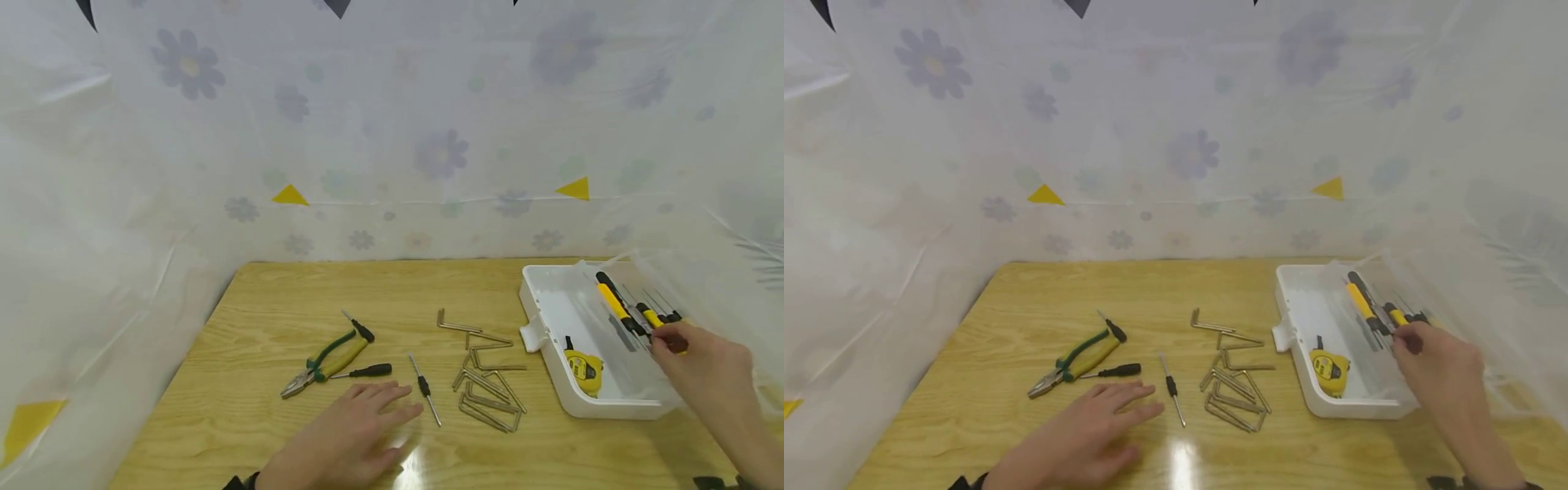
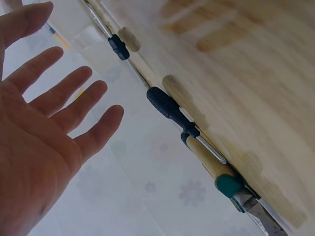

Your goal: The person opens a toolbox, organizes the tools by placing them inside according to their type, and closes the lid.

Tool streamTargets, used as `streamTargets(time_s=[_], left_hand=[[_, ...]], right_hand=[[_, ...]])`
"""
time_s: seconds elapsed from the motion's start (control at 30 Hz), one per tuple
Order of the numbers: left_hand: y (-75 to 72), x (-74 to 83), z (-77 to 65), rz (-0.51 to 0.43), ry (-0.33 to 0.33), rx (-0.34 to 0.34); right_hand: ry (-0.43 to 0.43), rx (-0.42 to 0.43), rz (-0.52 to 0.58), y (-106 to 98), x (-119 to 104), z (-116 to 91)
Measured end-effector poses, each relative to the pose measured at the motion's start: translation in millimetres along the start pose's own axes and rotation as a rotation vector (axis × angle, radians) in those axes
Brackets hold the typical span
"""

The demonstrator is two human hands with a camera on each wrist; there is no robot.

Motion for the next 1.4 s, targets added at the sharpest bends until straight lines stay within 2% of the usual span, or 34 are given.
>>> streamTargets(time_s=[0.33, 0.53, 0.7, 0.93, 1.03, 1.13, 1.23, 1.3, 1.33, 1.4], left_hand=[[1.6, 3.7, -5.4, 0.003, -0.007, 0.007], [-0.2, 0.8, -7.0, 0.004, -0.039, 0.004], [-2.4, -0.7, -9.8, 0.013, -0.052, 0.019], [-3.9, -3.5, -15.0, 0.014, -0.067, 0.016], [-5.8, -9.5, -19.4, 0.017, -0.092, 0.012], [-9.9, -19.4, -26.0, 0.03, -0.135, 0.01], [-15.7, -30.7, -34.5, 0.045, -0.191, 0.028], [-19.6, -37.5, -41.0, 0.061, -0.223, 0.054], [-21.6, -40.2, -44.2, 0.073, -0.235, 0.073], [-24.9, -44.7, -50.0, 0.106, -0.257, 0.114]], right_hand=[[0.066, -0.146, -0.083, 12.3, 7.3, 10.1], [0.078, -0.129, -0.081, 16.3, 6.9, 22.9], [0.086, -0.147, -0.082, 25.0, 5.8, 34.5], [0.034, -0.122, -0.045, 25.5, 1.4, 37.3], [-0.054, -0.06, -0.009, 22.2, -14.1, 32.3], [-0.223, 0.033, 0.066, 24.3, -45.3, 21.0], [-0.403, 0.044, 0.179, 35.4, -85.8, 3.1], [-0.499, -0.025, 0.255, 46.8, -114.5, -12.2], [-0.532, -0.089, 0.286, 53.6, -129.0, -20.6], [-0.587, -0.273, 0.317, 69.2, -157.1, -37.6]])
Point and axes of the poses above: each hand's wrist, its own z-axis towards the middle knuckle, its own y-axis out of the palm, x = y × z, the point moved 5 cm from there along z, towards the middle knuckle, and after that the axes turned 4 degrees about z, right-handed, at the moved point
